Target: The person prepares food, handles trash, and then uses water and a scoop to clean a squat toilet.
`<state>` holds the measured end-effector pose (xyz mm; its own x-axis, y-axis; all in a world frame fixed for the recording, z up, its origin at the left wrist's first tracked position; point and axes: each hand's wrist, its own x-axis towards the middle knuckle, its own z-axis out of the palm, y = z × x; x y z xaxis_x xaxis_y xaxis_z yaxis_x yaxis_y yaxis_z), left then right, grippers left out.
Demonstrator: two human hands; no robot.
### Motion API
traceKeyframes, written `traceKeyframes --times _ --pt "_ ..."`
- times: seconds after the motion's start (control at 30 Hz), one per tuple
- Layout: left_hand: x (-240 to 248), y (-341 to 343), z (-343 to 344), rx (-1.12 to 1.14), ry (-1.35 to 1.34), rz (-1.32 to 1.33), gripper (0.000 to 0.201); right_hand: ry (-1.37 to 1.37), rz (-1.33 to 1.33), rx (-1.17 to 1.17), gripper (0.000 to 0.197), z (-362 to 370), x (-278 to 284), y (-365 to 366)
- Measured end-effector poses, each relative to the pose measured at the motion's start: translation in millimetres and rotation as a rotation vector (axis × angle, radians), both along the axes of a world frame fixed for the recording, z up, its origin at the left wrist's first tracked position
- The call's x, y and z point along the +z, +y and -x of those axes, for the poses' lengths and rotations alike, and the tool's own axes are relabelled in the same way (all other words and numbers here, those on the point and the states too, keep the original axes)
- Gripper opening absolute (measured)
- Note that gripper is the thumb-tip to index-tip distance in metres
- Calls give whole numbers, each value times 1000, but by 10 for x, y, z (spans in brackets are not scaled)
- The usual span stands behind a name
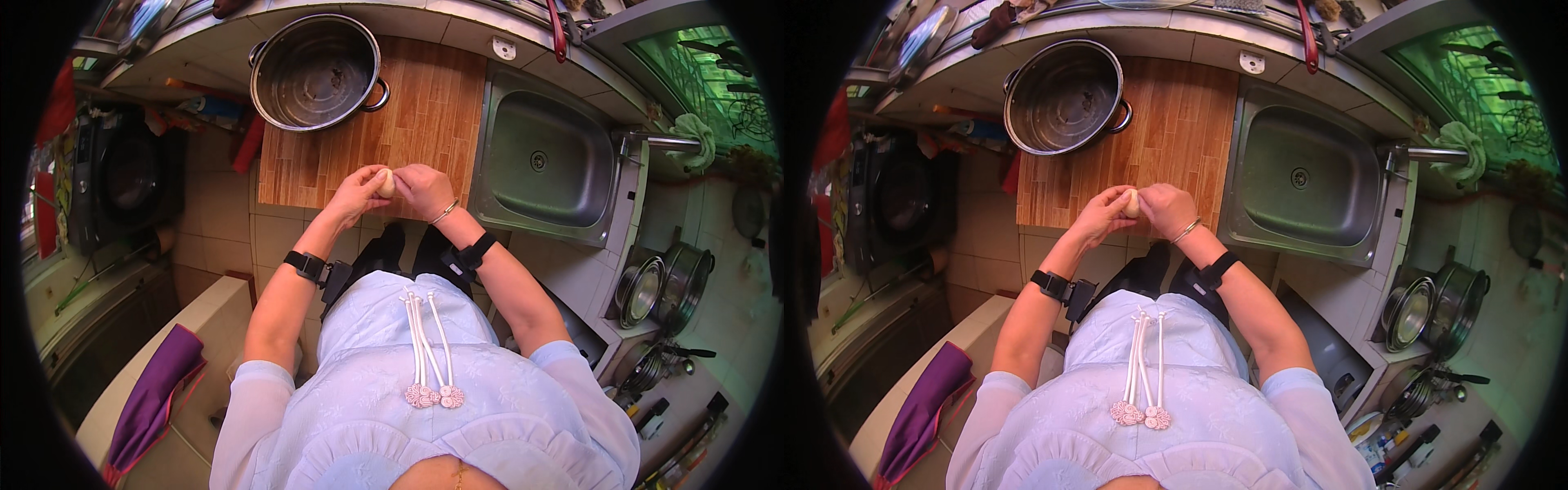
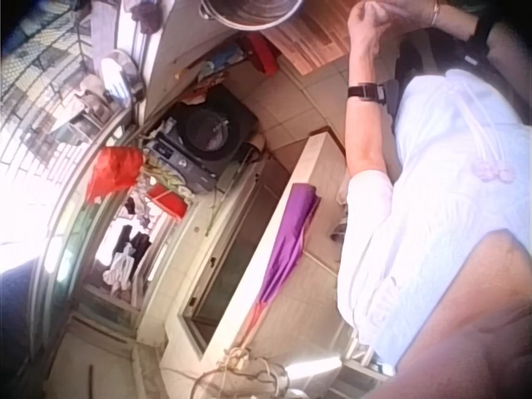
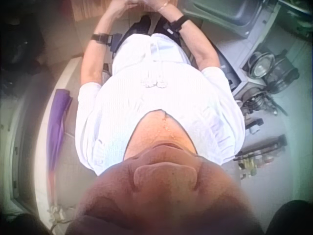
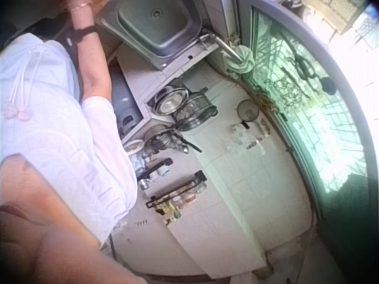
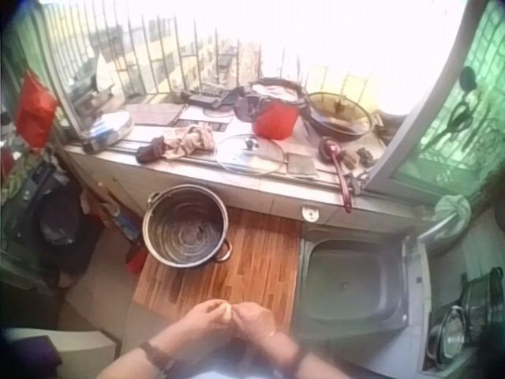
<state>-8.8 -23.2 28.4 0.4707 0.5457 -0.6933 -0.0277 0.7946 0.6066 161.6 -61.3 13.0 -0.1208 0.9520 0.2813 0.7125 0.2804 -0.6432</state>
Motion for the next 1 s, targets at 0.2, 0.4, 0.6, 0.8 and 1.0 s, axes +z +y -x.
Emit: traceKeyframes --times 0.2,0.4,0.6,0.8,1.0 --pt "35 14 -36 -64 69 -47 32 -57 16 -59 11 39 -22 -9" --pt "23 25 18 -49 5 -35 30 -11 39 -71 11 69 -33 20" --pt "-25 44 72 -59 -8 -33 29 40 54 -91 9 112 -71 31" --pt "-4 49 117 -66 -35 -27 29 86 94 -93 8 106 -97 40" --pt "128 40 193 -21 -165 12 32 70 200 -152 7 -44 -179 71"
